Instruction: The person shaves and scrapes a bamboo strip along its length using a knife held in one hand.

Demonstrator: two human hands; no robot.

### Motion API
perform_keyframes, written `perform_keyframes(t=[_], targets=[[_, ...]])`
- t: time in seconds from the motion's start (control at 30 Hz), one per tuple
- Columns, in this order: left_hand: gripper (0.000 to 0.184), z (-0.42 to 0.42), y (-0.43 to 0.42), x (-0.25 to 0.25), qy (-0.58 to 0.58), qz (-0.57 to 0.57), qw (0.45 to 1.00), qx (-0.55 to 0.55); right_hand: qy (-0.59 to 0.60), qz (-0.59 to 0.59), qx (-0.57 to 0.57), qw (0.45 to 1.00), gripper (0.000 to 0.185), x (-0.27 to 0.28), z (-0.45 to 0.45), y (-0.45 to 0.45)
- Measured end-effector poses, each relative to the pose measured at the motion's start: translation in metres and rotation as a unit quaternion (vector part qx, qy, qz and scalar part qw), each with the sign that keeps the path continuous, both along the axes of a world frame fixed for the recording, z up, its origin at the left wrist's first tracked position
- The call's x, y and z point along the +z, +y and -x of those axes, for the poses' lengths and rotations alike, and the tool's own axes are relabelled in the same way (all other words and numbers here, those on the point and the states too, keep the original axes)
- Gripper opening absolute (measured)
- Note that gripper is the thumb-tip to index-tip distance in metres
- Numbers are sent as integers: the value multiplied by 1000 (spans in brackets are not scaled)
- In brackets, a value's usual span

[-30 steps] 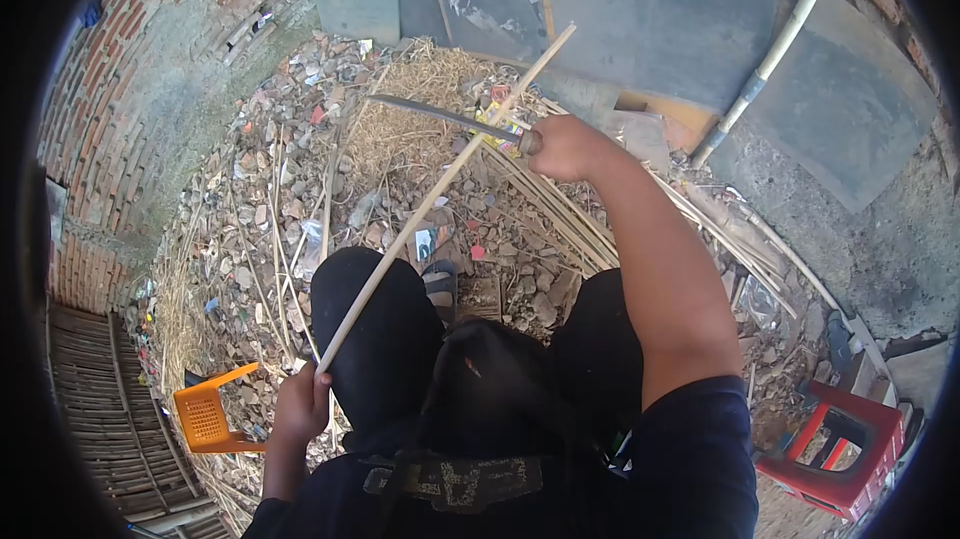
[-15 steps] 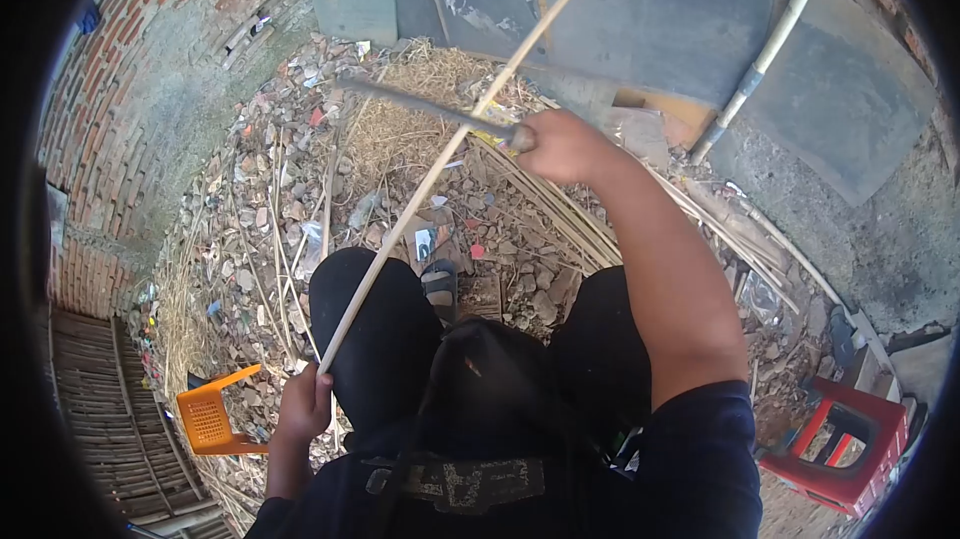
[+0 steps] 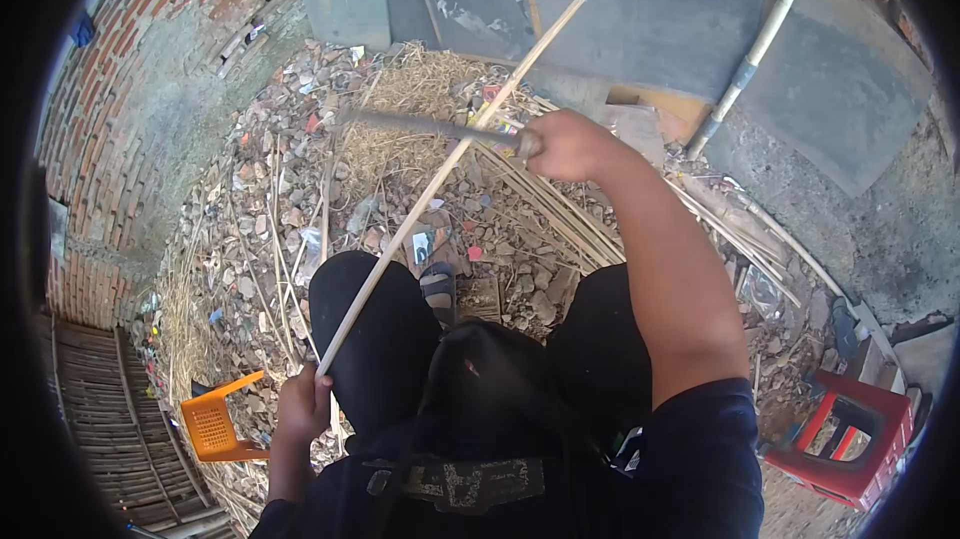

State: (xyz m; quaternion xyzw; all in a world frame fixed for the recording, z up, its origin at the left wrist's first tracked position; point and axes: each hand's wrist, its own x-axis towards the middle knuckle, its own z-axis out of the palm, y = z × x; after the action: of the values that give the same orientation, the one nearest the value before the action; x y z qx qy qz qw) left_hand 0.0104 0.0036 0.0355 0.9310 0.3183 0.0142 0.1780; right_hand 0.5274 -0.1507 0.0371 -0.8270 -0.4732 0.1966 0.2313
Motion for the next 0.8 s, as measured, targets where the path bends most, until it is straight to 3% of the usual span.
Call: perform_keyframes(t=[0.03,0.07,0.1,0.17,0.2,0.33,0.43,0.53,0.67,0.8], targets=[[29,0,0,-1,0,-4,1000,0,-42,17,37,998,31,3,3,1],[29,3,3,-10,0,-22,1000,0,15,24,26,999,33,1,-5,0],[29,7,6,-18,3,15,1000,15,39,6,-24,999,34,-12,-14,0],[30,9,9,-16,0,-14,1000,-8,76,-45,-134,987,36,-33,-31,6],[30,6,11,-12,-7,-10,1000,-8,37,-55,-141,988,38,-37,-32,6],[31,10,5,-6,-6,-2,1000,-6,24,-52,-64,996,38,-13,-17,3],[30,8,7,-11,9,-25,1000,0,-56,30,20,998,35,11,0,4],[30,11,6,-15,16,-57,998,3,52,-53,-150,986,40,-52,-55,-6],[29,13,7,1,26,-58,998,-9,38,-10,-153,987,37,-10,-36,-22],[25,27,10,-6,15,-63,998,-18,-46,-6,-71,996,30,21,-12,-20]])
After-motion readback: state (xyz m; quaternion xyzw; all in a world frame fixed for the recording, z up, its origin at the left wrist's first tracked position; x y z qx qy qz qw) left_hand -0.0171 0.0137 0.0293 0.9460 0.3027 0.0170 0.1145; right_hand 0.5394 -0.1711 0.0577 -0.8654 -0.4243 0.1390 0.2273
